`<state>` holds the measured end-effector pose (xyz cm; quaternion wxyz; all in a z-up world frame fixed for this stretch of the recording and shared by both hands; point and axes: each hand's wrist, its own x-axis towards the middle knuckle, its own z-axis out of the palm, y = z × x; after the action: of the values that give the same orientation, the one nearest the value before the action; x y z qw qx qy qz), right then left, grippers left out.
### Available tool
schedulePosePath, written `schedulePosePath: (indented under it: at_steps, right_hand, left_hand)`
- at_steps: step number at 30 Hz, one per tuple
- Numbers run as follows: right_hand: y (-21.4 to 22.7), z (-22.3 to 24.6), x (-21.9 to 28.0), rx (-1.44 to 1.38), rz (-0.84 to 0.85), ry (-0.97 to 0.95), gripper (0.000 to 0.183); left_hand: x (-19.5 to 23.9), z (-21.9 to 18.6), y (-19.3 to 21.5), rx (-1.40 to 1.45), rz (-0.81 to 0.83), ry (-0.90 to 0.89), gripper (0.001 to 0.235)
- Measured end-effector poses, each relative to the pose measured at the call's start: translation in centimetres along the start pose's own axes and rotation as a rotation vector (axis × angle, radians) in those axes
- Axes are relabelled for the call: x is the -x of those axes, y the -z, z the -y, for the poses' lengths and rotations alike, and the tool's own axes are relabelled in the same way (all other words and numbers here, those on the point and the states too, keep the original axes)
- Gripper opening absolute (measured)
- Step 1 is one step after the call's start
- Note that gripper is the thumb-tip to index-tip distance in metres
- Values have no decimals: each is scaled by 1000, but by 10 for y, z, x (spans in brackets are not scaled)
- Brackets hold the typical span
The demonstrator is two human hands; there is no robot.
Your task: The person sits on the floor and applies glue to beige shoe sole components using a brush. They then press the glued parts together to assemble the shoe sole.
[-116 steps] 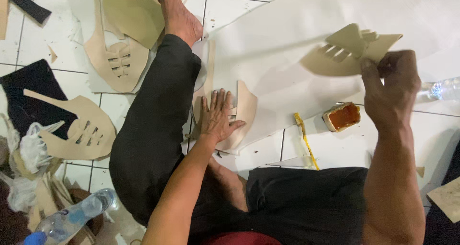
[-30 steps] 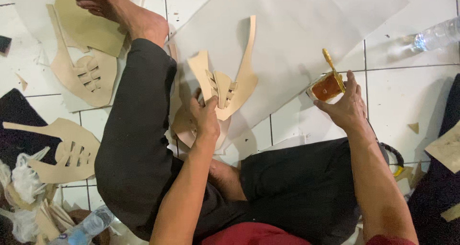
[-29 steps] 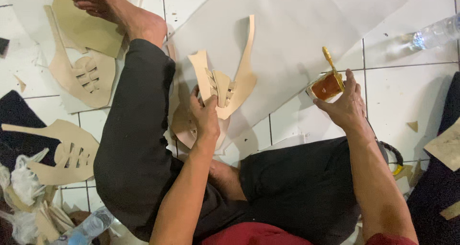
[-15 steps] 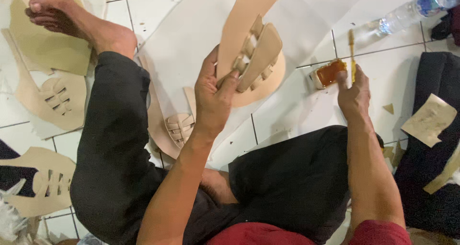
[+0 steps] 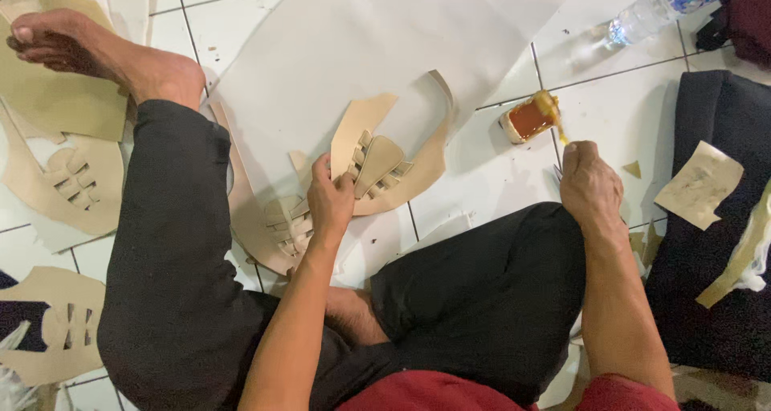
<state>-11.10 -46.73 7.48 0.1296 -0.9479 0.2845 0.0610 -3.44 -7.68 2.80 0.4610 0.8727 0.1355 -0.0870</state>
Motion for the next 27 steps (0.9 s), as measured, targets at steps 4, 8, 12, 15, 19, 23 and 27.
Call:
schedulePosePath:
  at_steps: [4, 8, 12, 15, 19, 23, 27]
  right_hand:
    - [19, 19, 11, 103, -64, 79, 25]
    - [4, 8, -8, 250, -109, 116, 21]
    - [7, 16, -14, 269, -48, 135, 25]
    - [46, 53, 5, 281, 132, 23, 39]
    - [57, 49, 8, 299, 127, -12, 37]
    - [52, 58, 6, 295, 136, -26, 36]
    - [68, 79, 12, 351, 259, -59, 39]
  left_hand:
    - [-3, 7, 2, -15, 32, -17, 57]
    - [-6, 11, 6, 34, 38, 72, 48]
    - [-6, 5, 8, 160, 96, 81, 29]
    - [-4, 1, 12, 254, 110, 159, 25]
    - [-6, 5, 10, 225, 101, 129, 27]
    - [-2, -4, 14, 185, 106, 167, 30]
    - [-8, 9, 7, 241, 77, 150, 28]
